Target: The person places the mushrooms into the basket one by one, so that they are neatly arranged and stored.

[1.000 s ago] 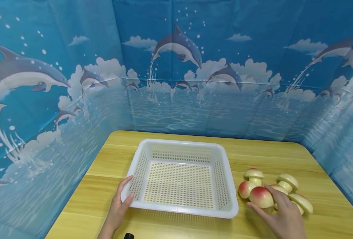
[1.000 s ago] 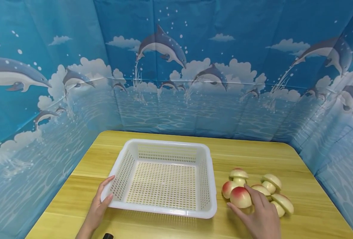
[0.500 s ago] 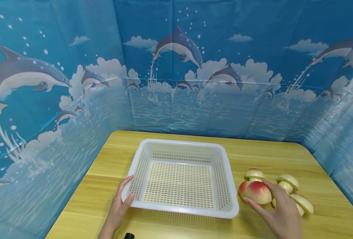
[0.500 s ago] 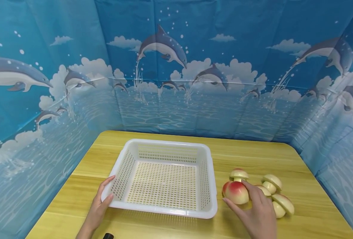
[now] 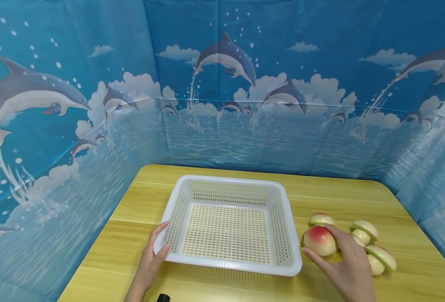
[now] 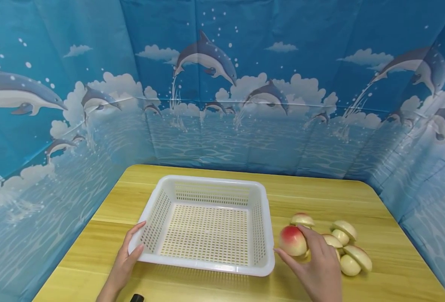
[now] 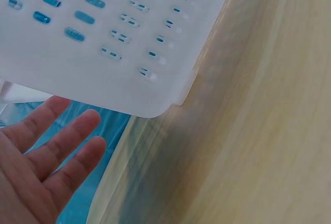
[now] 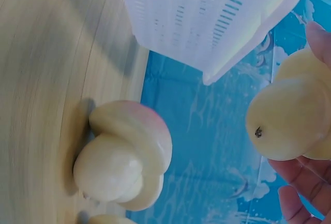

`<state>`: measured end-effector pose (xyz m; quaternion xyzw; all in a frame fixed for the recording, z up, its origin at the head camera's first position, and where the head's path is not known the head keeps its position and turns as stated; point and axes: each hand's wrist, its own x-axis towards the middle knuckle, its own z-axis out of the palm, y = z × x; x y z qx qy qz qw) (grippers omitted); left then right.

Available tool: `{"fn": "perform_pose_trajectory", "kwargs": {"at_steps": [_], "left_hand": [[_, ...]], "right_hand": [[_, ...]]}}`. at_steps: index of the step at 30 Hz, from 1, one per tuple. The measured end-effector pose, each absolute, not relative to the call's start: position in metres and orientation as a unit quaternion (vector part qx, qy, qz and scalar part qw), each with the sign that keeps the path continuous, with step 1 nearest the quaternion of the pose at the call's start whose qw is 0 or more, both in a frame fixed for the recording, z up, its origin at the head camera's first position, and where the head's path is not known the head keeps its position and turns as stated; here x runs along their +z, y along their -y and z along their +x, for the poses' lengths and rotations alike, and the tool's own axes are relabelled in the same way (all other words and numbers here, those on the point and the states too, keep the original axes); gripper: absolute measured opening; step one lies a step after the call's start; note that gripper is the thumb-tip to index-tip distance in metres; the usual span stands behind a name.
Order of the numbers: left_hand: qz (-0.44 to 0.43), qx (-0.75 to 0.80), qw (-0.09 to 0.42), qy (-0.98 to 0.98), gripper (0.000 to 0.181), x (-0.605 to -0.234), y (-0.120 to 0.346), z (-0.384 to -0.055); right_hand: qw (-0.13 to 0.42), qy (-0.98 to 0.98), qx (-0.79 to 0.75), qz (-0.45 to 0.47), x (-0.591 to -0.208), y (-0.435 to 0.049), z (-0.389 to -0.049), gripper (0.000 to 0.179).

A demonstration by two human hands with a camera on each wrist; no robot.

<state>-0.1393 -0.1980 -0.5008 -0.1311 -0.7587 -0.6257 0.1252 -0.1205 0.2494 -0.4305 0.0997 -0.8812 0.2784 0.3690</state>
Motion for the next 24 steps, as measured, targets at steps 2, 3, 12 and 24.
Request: {"fn": "perform_pose_trajectory", "kwargs": {"at_steps": [2, 3, 12, 24], "left_hand": [[-0.131, -0.627, 0.126, 0.757, 0.053, -0.501, 0.198, -0.139], [-0.131, -0.628, 0.126, 0.756, 0.053, -0.502, 0.198, -0.139], [-0.126, -0.63, 0.132, 0.755, 0.053, -0.503, 0.198, -0.14], [-0.116, -0.634, 0.12, 0.755, 0.053, -0.502, 0.197, -0.14]], "right_hand": [[0.373, 0.877, 0.279, 0.115, -0.43, -0.248, -0.122, 0.085], [0.376, 0.875, 0.278, 0.123, -0.429, -0.247, -0.123, 0.085], [0.431, 0.843, 0.271, 0.174, -0.429, -0.24, -0.132, 0.08], [0.428, 0.836, 0.285, 0.193, -0.425, -0.233, -0.138, 0.079]]}}
